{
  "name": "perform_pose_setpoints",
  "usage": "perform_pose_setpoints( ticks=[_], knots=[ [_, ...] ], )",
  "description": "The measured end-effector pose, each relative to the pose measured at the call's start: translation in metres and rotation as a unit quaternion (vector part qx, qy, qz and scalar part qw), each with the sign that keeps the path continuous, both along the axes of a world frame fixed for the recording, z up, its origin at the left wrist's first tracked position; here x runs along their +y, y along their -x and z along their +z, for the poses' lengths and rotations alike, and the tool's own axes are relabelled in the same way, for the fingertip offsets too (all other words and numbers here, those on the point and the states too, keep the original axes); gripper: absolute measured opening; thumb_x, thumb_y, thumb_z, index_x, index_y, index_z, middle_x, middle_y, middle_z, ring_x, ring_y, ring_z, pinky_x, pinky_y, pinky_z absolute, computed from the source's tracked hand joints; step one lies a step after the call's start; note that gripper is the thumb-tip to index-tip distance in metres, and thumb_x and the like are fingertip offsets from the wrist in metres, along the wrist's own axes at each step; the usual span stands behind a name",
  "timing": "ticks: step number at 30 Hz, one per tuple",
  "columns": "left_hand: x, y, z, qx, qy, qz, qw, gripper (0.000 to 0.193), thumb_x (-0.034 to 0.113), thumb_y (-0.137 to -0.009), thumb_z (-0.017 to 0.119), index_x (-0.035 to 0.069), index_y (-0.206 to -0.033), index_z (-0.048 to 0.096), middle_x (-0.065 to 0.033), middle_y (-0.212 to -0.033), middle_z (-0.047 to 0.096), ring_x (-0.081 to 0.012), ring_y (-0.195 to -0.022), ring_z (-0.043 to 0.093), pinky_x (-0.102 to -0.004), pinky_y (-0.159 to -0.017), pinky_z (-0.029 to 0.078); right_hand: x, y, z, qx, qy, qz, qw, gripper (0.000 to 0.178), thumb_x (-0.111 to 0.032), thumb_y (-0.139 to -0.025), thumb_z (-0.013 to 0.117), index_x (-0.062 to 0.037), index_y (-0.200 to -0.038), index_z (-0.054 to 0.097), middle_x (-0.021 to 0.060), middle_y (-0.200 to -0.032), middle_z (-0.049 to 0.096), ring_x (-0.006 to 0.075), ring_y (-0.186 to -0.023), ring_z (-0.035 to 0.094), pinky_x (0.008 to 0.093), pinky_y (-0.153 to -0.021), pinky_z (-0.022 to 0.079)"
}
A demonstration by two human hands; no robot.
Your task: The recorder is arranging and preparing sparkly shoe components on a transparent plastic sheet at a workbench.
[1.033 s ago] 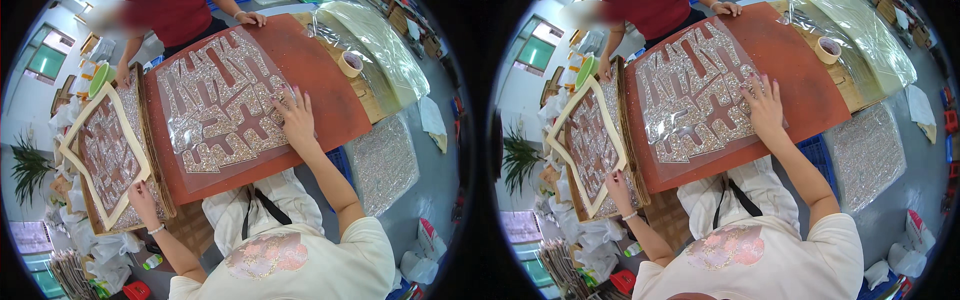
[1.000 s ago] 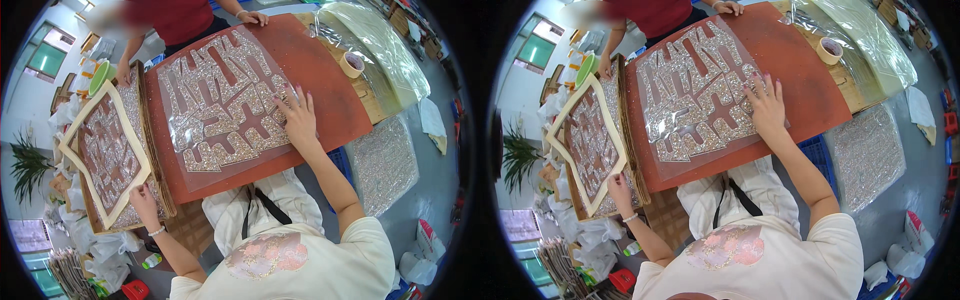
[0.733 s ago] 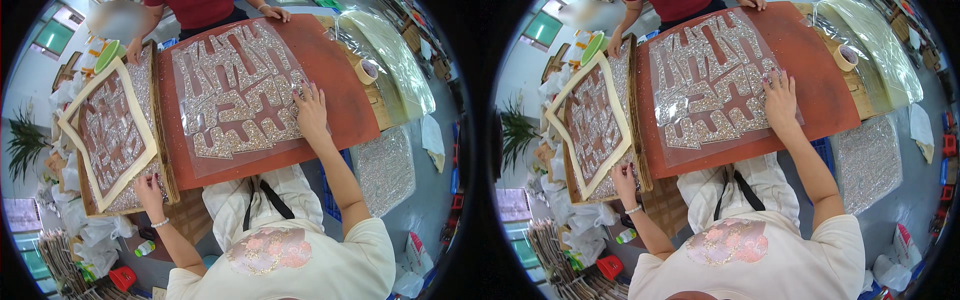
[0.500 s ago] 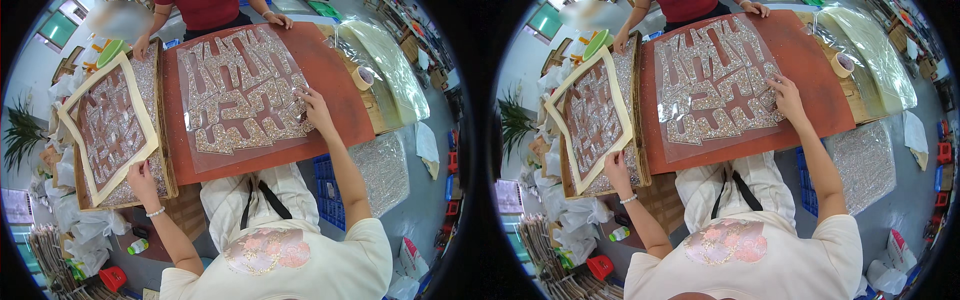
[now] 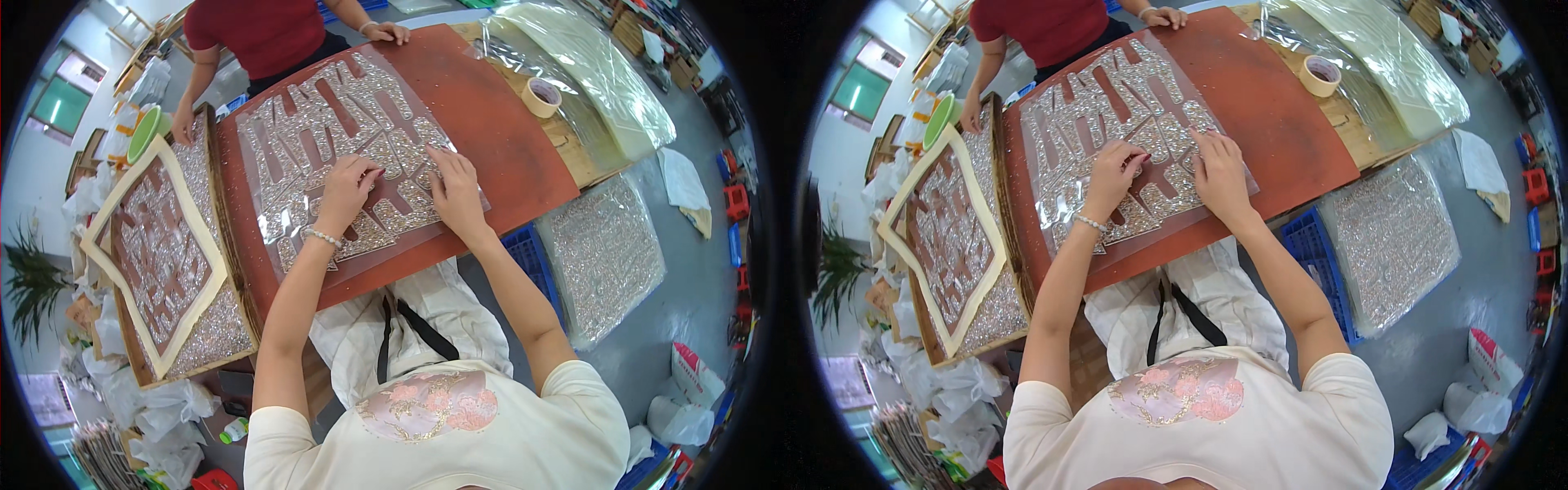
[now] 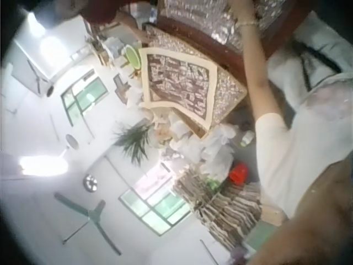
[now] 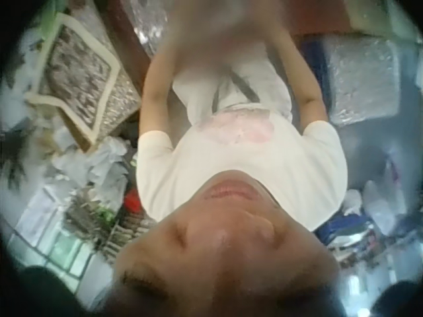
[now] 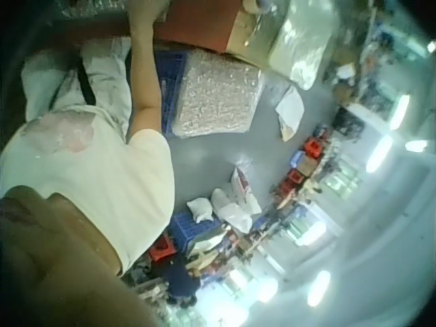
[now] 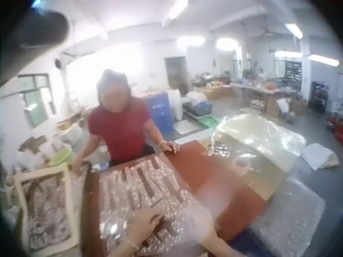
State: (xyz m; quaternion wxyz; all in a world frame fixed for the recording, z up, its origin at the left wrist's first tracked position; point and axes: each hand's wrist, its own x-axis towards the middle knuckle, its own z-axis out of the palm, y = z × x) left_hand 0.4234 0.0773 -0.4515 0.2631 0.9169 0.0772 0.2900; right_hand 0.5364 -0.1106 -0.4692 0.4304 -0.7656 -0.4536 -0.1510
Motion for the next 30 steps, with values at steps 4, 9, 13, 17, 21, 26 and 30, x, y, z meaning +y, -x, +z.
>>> perform_pose_setpoints(
  ticks=[4,9,13,17,21,26,30],
  knots=[
    [-0.006,-0.031,-0.008,0.004,-0.059,-0.067,0.996,0.008,0.011,-0.081,0.068,0.005,-0.085,0.066,-0.0076,-0.084,0.061,-0.0267,-0.084,0.058,-0.0369,-0.075,0.048,-0.009,-0.024,-0.01,0.0,0.015,-0.012,1.0,0.038,-0.004,-0.084,0.058,-0.002,-0.121,0.056,0.0138,-0.111,0.06,0.0314,-0.113,0.052,0.0445,-0.1,0.037],
    [-0.006,-0.053,-0.018,-0.003,-0.111,-0.119,0.987,0.008,0.009,-0.079,0.069,0.005,-0.083,0.064,-0.007,-0.083,0.06,-0.026,-0.083,0.057,-0.0362,-0.074,0.048,-0.008,-0.044,-0.012,0.001,0.008,-0.015,1.0,0.035,-0.004,-0.084,0.058,-0.0025,-0.119,0.057,0.0128,-0.11,0.06,0.0311,-0.113,0.052,0.044,-0.1,0.037],
    [-0.009,-0.07,-0.021,0.002,-0.099,-0.106,0.989,0.012,0.01,-0.078,0.071,0.004,-0.082,0.062,-0.0073,-0.081,0.059,-0.0263,-0.081,0.056,-0.0366,-0.073,0.047,-0.005,-0.057,-0.018,0.008,0.006,-0.013,1.0,0.032,-0.004,-0.084,0.058,-0.003,-0.117,0.059,0.0119,-0.11,0.06,0.0309,-0.114,0.052,0.0441,-0.101,0.038],
    [-0.009,-0.075,-0.026,0.012,-0.078,-0.088,0.993,0.015,0.011,-0.076,0.074,0.003,-0.08,0.061,-0.0075,-0.08,0.058,-0.027,-0.08,0.056,-0.0368,-0.073,0.047,-0.003,-0.058,-0.022,0.015,-0.002,-0.003,1.0,0.03,-0.004,-0.084,0.059,-0.0037,-0.114,0.061,0.011,-0.111,0.061,0.0309,-0.114,0.052,0.0444,-0.101,0.038],
    [-0.01,-0.073,-0.025,0.032,-0.038,-0.072,0.996,0.017,0.011,-0.075,0.075,0.003,-0.082,0.061,-0.0081,-0.081,0.058,-0.0275,-0.081,0.056,-0.0373,-0.073,0.047,0.001,-0.052,-0.025,0.01,0.01,0.02,1.0,0.029,-0.003,-0.083,0.059,-0.0042,-0.112,0.063,0.0104,-0.113,0.061,0.0307,-0.115,0.051,0.0451,-0.101,0.039],
    [-0.006,-0.066,-0.026,0.044,-0.001,-0.057,0.997,0.015,0.009,-0.076,0.074,0.003,-0.084,0.063,-0.0087,-0.086,0.059,-0.0278,-0.084,0.057,-0.0371,-0.075,0.048,0.007,-0.042,-0.025,-0.008,0.038,0.039,0.998,0.032,-0.001,-0.08,0.06,-0.0037,-0.112,0.063,0.0114,-0.117,0.059,0.0316,-0.118,0.049,0.0457,-0.102,0.038],
    [-0.009,-0.053,-0.02,0.024,0.014,-0.059,0.998,0.011,0.007,-0.079,0.071,0.003,-0.088,0.067,-0.0095,-0.088,0.061,-0.0281,-0.086,0.057,-0.0368,-0.077,0.048,0.01,-0.025,-0.021,-0.032,0.111,0.038,0.993,0.039,-0.001,-0.076,0.061,-0.0017,-0.115,0.062,0.0126,-0.126,0.055,0.0319,-0.123,0.045,0.0469,-0.107,0.032]
  ],
)
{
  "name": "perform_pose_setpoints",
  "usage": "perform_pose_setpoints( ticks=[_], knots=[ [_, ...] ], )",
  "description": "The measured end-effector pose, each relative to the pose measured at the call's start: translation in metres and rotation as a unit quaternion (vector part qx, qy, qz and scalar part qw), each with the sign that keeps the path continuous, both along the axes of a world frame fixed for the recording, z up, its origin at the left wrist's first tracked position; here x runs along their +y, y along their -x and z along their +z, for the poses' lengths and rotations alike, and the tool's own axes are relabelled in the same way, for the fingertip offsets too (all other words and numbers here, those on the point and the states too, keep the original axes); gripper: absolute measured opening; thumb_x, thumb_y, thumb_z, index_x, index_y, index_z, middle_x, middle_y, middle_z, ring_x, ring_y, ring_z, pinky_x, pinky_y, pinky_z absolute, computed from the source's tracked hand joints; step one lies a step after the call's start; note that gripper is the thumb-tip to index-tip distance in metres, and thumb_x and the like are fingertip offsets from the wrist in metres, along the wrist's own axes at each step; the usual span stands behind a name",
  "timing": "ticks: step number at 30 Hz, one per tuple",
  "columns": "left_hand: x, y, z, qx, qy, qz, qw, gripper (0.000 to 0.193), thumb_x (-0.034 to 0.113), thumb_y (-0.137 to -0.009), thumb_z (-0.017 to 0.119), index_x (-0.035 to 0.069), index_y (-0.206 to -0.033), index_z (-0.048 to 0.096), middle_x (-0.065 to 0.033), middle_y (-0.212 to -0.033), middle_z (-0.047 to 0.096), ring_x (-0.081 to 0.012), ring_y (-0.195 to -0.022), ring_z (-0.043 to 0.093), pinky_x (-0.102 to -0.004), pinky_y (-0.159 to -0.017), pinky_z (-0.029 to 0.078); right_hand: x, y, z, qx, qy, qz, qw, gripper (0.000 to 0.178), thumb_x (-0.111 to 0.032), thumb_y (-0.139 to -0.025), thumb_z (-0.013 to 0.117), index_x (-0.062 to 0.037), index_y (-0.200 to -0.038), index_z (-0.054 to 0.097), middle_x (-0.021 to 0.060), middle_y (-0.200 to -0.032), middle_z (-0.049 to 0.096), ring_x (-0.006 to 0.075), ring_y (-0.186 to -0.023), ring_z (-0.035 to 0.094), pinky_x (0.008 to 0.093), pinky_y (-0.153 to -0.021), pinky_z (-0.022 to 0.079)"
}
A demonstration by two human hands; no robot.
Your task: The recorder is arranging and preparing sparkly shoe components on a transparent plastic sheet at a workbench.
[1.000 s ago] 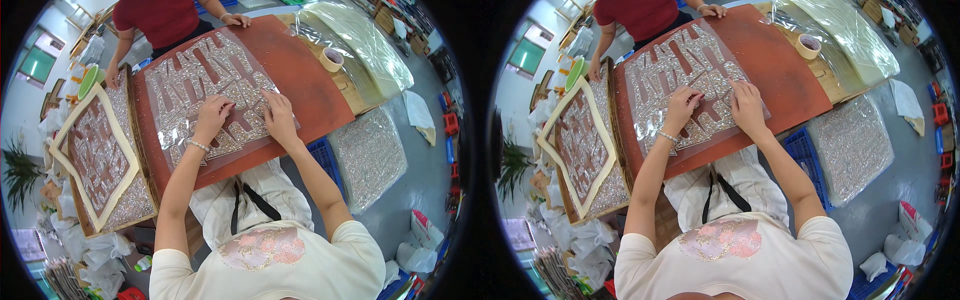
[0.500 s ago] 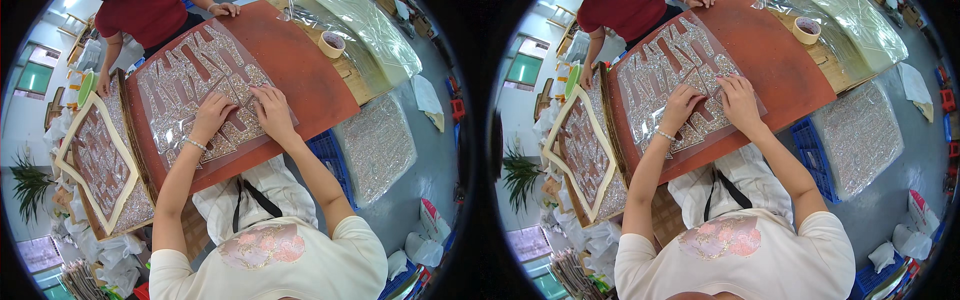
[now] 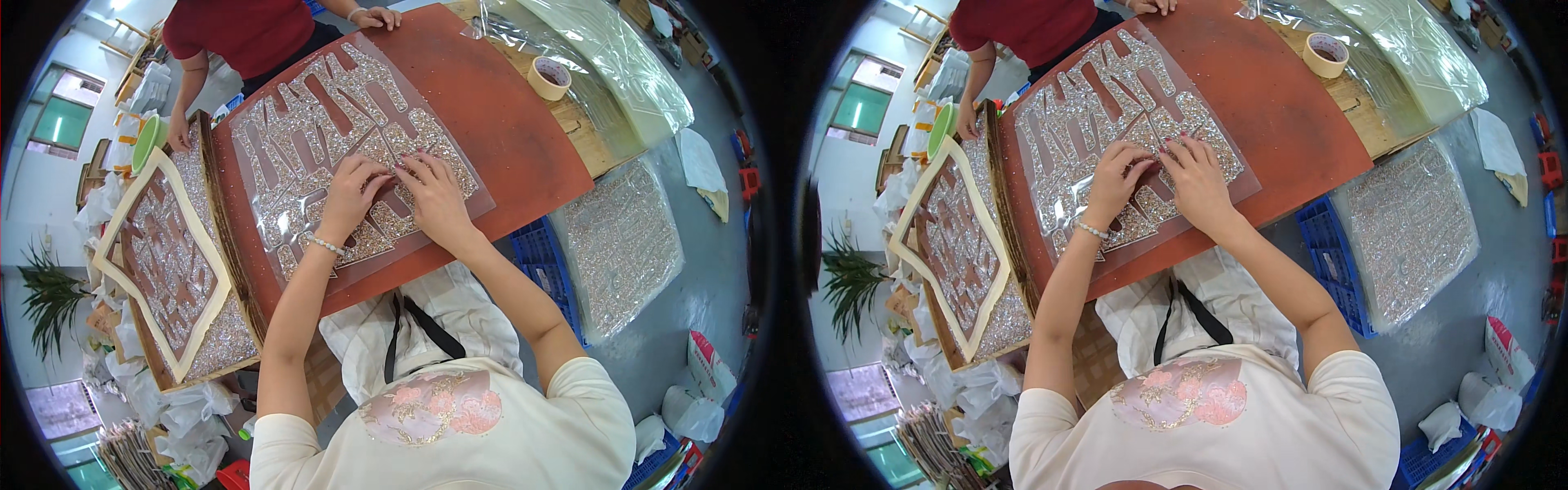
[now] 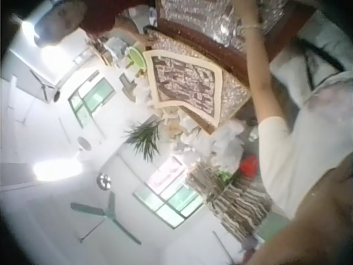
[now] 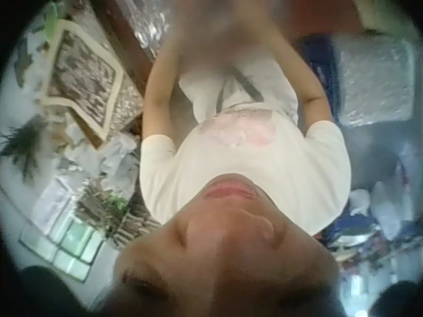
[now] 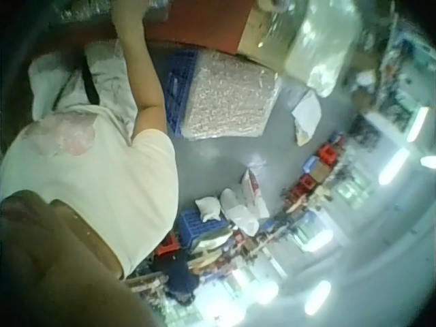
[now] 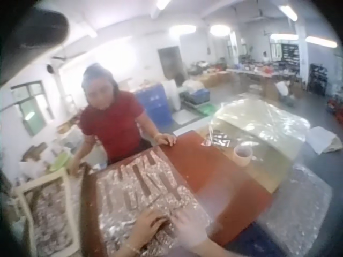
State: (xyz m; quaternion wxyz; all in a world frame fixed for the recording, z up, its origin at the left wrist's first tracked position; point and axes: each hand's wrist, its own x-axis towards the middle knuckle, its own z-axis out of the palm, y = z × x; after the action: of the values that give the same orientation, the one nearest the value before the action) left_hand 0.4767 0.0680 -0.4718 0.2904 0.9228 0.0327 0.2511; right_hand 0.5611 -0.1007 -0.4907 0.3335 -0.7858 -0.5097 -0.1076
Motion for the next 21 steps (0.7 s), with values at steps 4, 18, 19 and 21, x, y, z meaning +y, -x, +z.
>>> perform_pose_setpoints(
  ticks=[4,18,19,21],
  knots=[
    [0.0,0.022,0.01,-0.01,0.057,0.068,0.996,0.013,0.006,-0.084,0.066,0.003,-0.096,0.07,-0.0099,-0.09,0.061,-0.0245,-0.082,0.059,-0.0332,-0.073,0.048,0.011,0.016,0.003,-0.006,0.042,-0.021,0.999,0.046,0.001,-0.075,0.059,-0.0024,-0.121,0.059,0.0125,-0.133,0.051,0.0328,-0.129,0.041,0.0475,-0.111,0.026],
    [0.043,0.225,0.071,-0.032,0.109,0.378,0.919,0.047,0.004,-0.089,0.062,0.003,-0.134,0.048,-0.0069,-0.097,0.058,-0.0123,-0.078,0.055,-0.0269,-0.068,0.048,0.078,0.072,0.054,-0.257,0.336,0.032,0.906,0.027,-0.02,-0.079,0.059,-0.0007,-0.089,0.074,0.0222,-0.13,0.054,0.037,-0.135,0.034,0.0503,-0.115,0.017],
    [0.048,0.25,0.071,-0.01,0.075,0.413,0.908,0.041,0.006,-0.089,0.062,0.003,-0.13,0.053,-0.0081,-0.094,0.058,-0.0173,-0.079,0.056,-0.0304,-0.071,0.048,0.082,0.077,0.051,-0.293,0.314,0.04,0.902,0.025,-0.02,-0.077,0.061,-0.0007,-0.082,0.075,0.0235,-0.127,0.055,0.0368,-0.134,0.035,0.0496,-0.115,0.018],
    [0.057,0.304,0.074,0.041,0.019,0.46,0.887,0.037,0.008,-0.089,0.062,0.002,-0.125,0.056,-0.0097,-0.093,0.058,-0.0212,-0.08,0.056,-0.033,-0.073,0.048,0.087,0.087,0.05,-0.295,0.319,0.037,0.9,0.026,-0.019,-0.078,0.059,-0.0002,-0.087,0.074,0.0239,-0.129,0.054,0.0371,-0.134,0.036,0.05,-0.115,0.018]
  ],
)
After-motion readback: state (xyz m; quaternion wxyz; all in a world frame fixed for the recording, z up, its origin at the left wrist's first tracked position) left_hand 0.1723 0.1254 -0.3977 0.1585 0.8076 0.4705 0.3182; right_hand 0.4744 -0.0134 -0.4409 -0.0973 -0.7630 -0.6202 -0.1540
